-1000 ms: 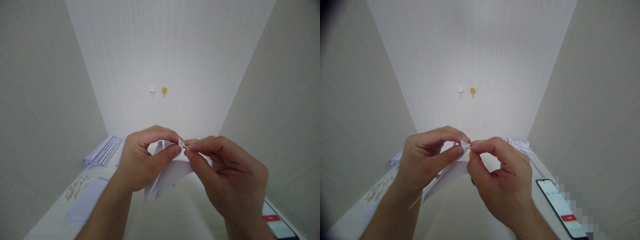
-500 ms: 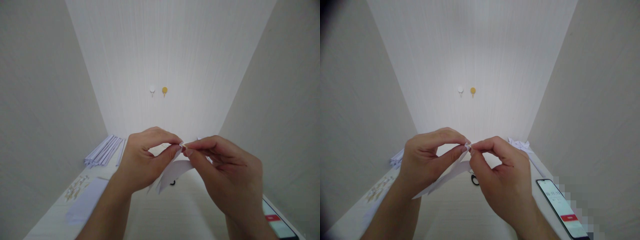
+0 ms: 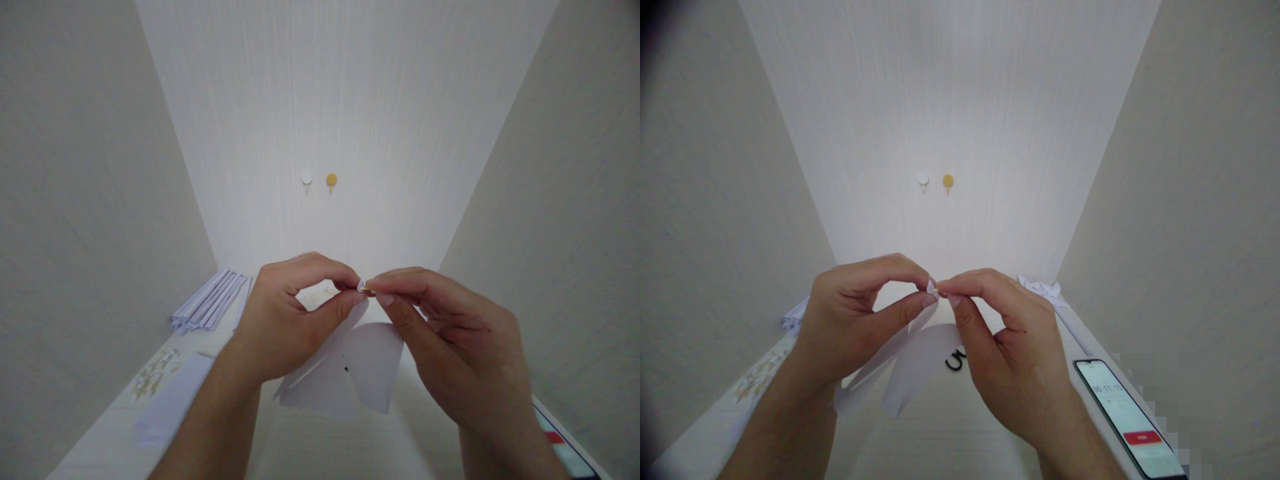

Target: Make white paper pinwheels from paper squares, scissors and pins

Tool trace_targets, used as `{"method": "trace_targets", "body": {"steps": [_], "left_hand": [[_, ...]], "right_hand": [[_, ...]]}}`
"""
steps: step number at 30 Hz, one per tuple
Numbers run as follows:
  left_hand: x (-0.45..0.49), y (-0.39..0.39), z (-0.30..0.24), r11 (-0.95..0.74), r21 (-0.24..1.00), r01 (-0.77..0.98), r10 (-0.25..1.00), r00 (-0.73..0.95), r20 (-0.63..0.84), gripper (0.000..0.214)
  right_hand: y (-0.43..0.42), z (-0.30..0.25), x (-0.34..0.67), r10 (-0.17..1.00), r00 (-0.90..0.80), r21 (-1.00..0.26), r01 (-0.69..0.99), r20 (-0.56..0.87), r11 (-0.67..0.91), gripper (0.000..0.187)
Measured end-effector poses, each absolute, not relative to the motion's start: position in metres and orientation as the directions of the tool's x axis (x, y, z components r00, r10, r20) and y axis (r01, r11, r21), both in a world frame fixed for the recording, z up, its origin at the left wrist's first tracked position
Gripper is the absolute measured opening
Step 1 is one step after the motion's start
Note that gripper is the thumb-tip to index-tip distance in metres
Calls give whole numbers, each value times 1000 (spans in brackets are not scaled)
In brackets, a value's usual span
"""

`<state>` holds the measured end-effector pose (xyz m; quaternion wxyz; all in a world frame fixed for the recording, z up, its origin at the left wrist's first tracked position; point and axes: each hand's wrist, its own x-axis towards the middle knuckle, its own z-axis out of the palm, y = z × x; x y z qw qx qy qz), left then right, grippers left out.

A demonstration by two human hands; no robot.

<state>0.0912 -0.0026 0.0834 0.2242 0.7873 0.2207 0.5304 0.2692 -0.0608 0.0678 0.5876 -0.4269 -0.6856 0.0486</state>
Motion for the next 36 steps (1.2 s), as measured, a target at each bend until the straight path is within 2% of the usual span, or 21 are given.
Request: {"method": "trace_targets", "body": {"steps": [6,12,16,22,29,36], "left_hand": [[90,-1,82,-821,560,117,563,337,755,3],[89,0,83,-828,548,121,554,331,764,6],[90,-1,83,-820,563,100,561,326,760,9],[93,-3,80,-756,655,-11,624,292,725,12],[95,-3,83,-583,783,-216,710,332,620,14],[94,2,82,-492,825,-277,738,370,564,18]], "right_hand": [[-59,66,269,628,122,-584,534,768,611,10],[-61,69,271,588,74,-493,634,805,596,14],[-62,69,269,596,100,-523,607,797,599,16],[-59,65,264,626,187,-616,523,757,589,14],[-61,66,262,627,209,-646,435,750,628,15],[-61,64,261,631,222,-661,394,743,639,17]]}}
